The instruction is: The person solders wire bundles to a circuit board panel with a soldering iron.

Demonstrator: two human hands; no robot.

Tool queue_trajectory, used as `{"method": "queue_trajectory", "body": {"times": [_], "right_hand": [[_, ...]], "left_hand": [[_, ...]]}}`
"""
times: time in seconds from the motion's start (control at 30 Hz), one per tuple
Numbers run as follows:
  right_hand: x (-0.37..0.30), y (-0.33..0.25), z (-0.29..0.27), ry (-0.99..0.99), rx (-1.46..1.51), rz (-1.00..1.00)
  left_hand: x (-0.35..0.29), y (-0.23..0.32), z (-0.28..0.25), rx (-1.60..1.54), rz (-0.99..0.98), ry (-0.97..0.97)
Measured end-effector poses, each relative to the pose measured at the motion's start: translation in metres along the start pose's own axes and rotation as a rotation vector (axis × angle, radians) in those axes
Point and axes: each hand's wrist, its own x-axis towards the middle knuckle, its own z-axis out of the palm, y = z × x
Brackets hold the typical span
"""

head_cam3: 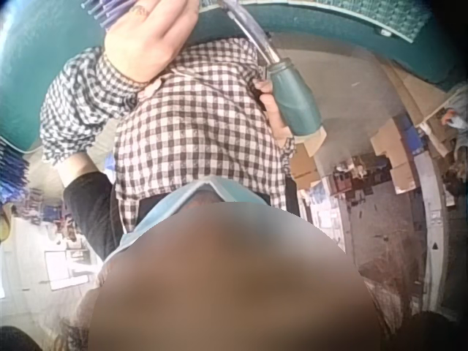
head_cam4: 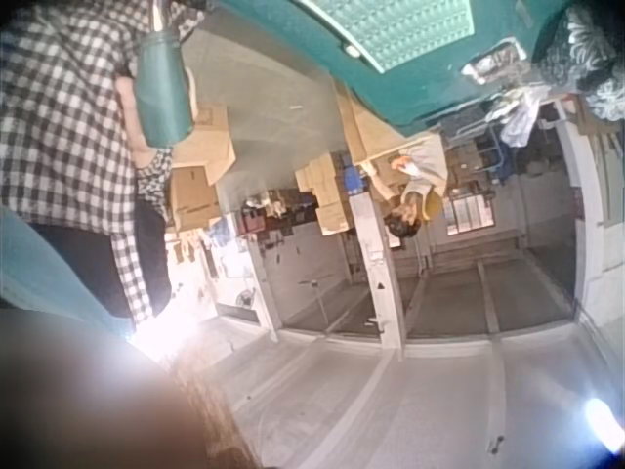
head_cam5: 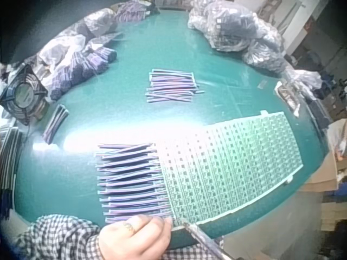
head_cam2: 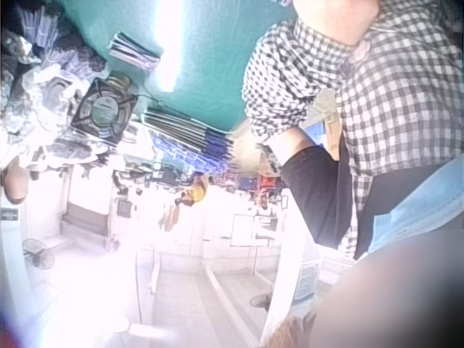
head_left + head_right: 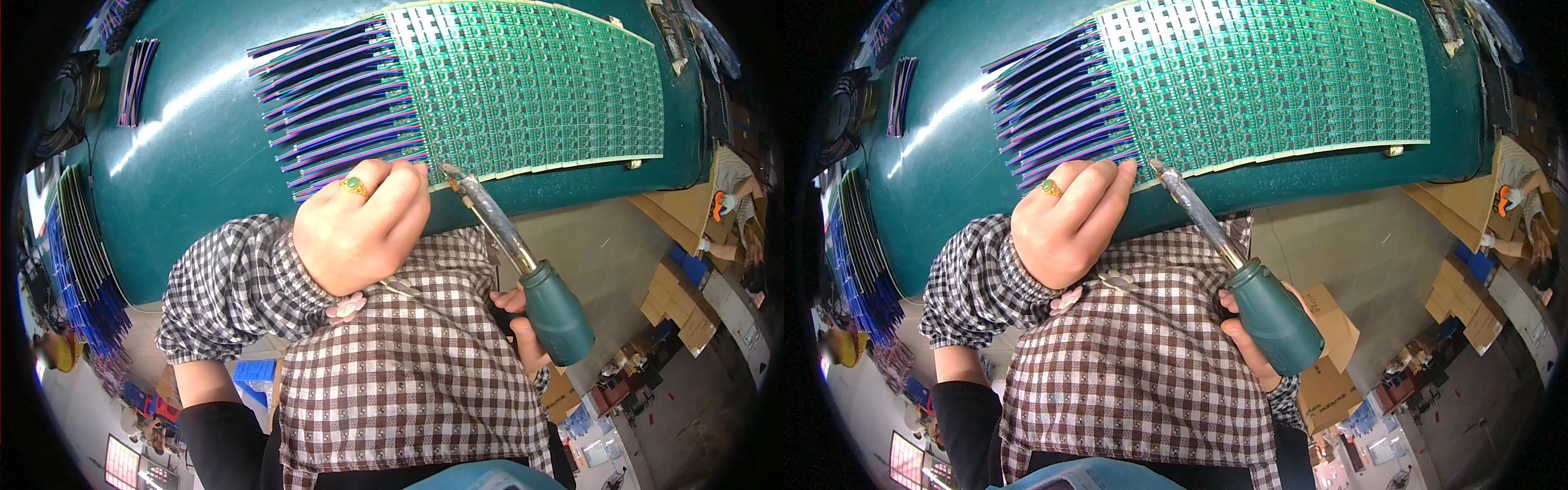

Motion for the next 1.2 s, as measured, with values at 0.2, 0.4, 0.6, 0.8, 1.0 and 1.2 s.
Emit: {"method": "queue_trajectory", "body": {"times": [0.2, 0.4, 0.6, 0.8, 1.0, 1.2], "right_hand": [[0.003, -0.008, -0.002, -0.069, -0.092, 0.057], [-0.001, -0.005, 0.005, 0.068, 0.052, 0.117], [0.002, -0.002, -0.002, -0.044, -0.03, 0.039], [0.001, -0.004, 0.001, -0.01, -0.054, 0.04], [0.002, -0.003, 0.001, -0.029, -0.064, -0.003], [0.0, -0.001, -0.001, -0.015, -0.076, 0.041]], "left_hand": [[0.0, -0.001, 0.0, 0.0, 0.002, -0.007], [0.0, -0.002, 0.0, -0.008, 0.005, 0.011], [-0.001, -0.009, 0.008, -0.023, 0.006, 0.085], [0.0, -0.01, 0.008, -0.039, 0.007, 0.101], [-0.001, -0.012, 0.008, -0.103, -0.02, 0.091], [0.001, -0.009, 0.005, -0.129, -0.005, 0.045]]}}
